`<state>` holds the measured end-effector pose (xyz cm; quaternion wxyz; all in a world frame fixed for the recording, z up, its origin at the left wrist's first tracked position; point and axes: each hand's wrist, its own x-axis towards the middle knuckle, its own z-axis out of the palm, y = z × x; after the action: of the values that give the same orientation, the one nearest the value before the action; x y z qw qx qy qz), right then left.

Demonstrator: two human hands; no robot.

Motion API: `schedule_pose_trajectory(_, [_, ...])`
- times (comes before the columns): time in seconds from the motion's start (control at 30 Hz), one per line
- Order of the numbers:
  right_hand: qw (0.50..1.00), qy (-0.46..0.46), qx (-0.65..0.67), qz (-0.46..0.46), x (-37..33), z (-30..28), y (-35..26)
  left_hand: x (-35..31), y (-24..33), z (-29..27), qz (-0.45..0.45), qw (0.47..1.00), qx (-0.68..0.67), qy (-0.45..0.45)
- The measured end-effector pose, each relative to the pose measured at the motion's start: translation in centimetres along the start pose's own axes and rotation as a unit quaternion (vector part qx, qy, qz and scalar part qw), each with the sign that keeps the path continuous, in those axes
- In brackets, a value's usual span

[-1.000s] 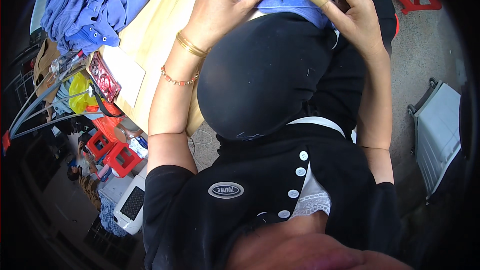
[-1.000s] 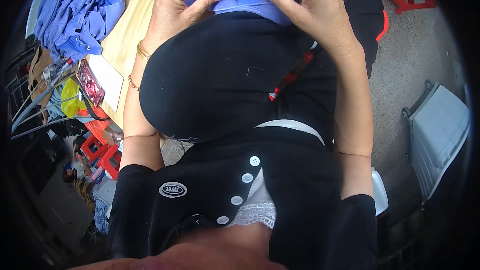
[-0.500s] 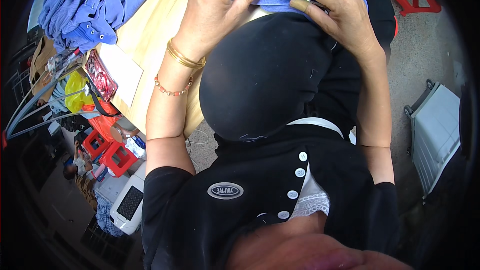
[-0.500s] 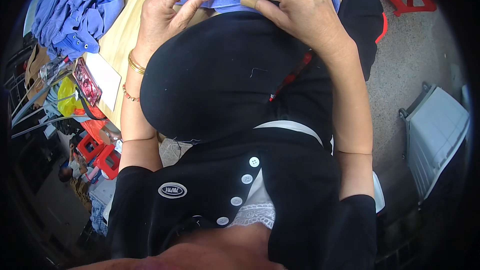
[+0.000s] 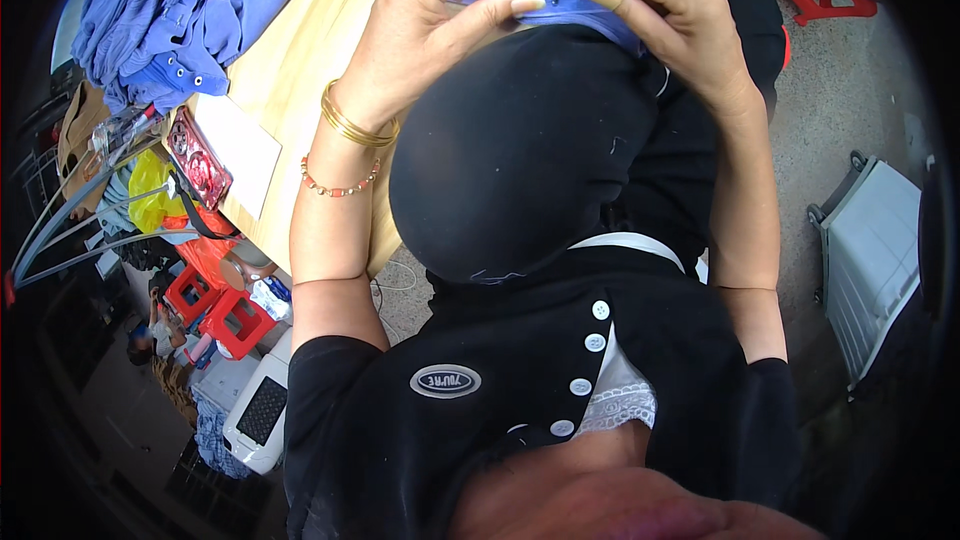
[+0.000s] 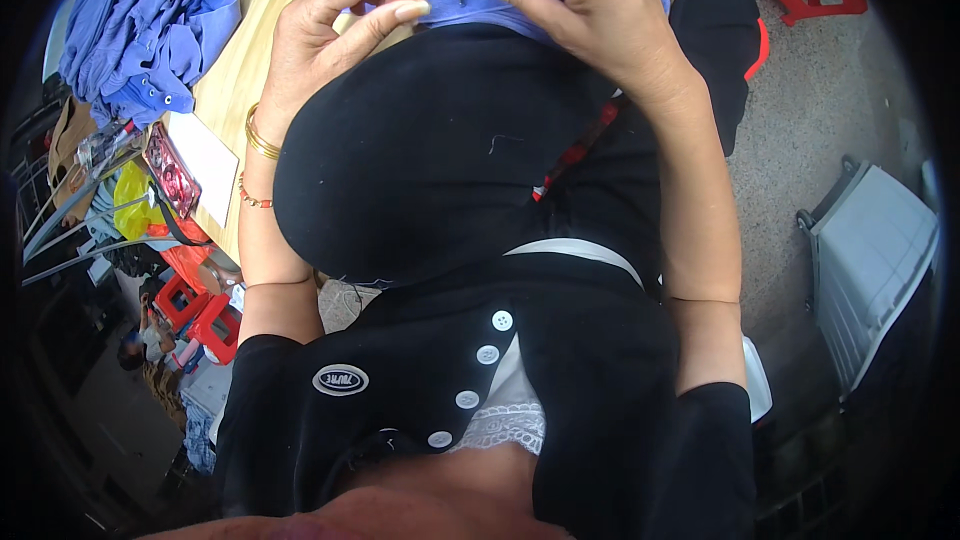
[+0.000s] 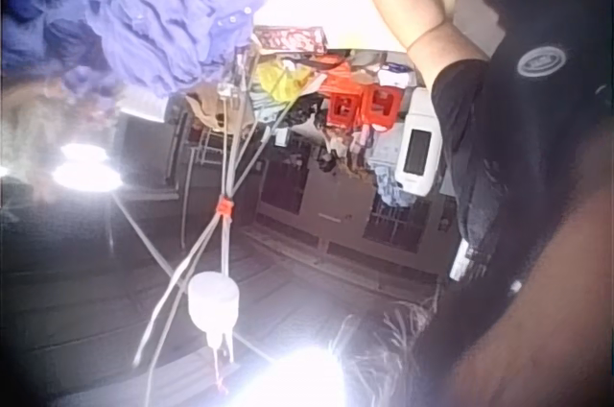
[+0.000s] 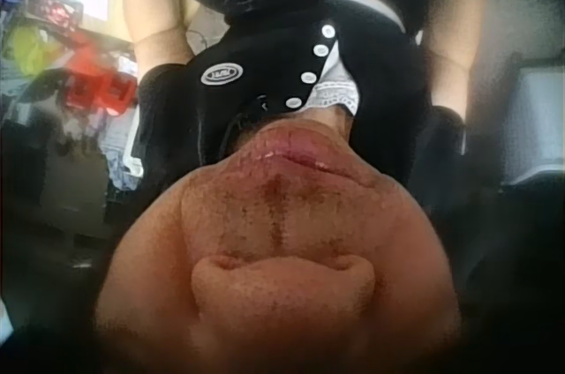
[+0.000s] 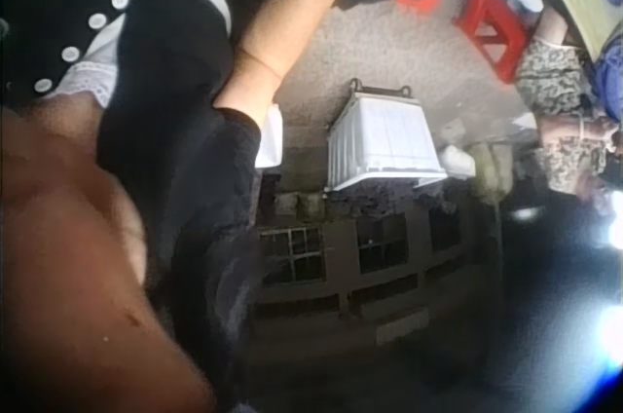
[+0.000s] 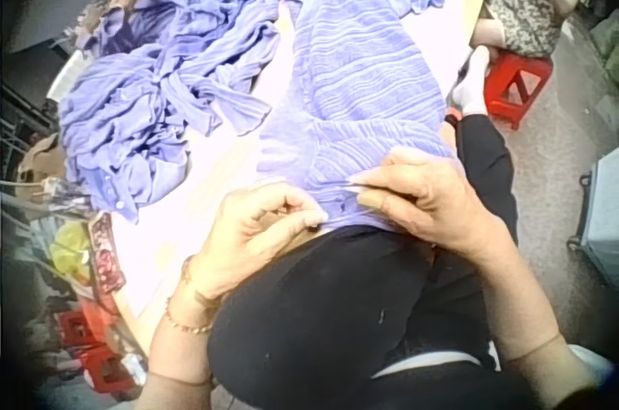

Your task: Trim excess threads from blue garment pieces using thread snips.

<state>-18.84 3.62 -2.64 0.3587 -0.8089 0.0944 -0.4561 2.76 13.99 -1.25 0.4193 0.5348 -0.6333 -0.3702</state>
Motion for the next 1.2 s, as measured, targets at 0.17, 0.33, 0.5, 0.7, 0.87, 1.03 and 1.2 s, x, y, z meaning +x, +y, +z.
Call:
schedule_pose_trajectory(0.17, [0.970, -0.021, -0.138, 0.199, -0.3, -2.9, -2.1, 1.2, -0.4, 0.5, 0.050, 0.992, 0.111, -0.043])
schedule_pose_trajectory(0.33, [0.960, -0.004, -0.096, 0.264, -1.3, -3.4, -2.8, 3.5, 1.0, 1.7, 0.053, 0.987, 0.149, -0.039])
schedule_pose_trajectory(0.5, [0.968, -0.050, -0.103, 0.222, -4.0, -3.8, -0.6, 4.2, 0.0, 2.2, 0.102, 0.951, 0.285, -0.068])
schedule_pose_trajectory(0.7, [0.968, -0.051, -0.104, 0.224, -4.4, -3.7, -0.1, 4.2, 0.3, 2.5, 0.101, 0.945, 0.306, -0.054])
schedule_pose_trajectory(0.87, [0.970, -0.094, -0.154, 0.164, -3.7, -3.4, 0.0, 3.7, -0.6, 2.4, 0.087, 0.974, 0.211, -0.002])
schedule_pose_trajectory(1.03, [0.964, -0.101, -0.175, 0.174, -3.3, -3.3, -0.2, 3.3, -0.1, 2.5, 0.078, 0.988, 0.129, 0.021])
schedule_pose_trajectory(1.2, [0.957, -0.107, -0.227, 0.145, 0.0, -2.6, -3.3, 2.9, 1.5, 2.1, -0.014, 0.994, 0.109, 0.011])
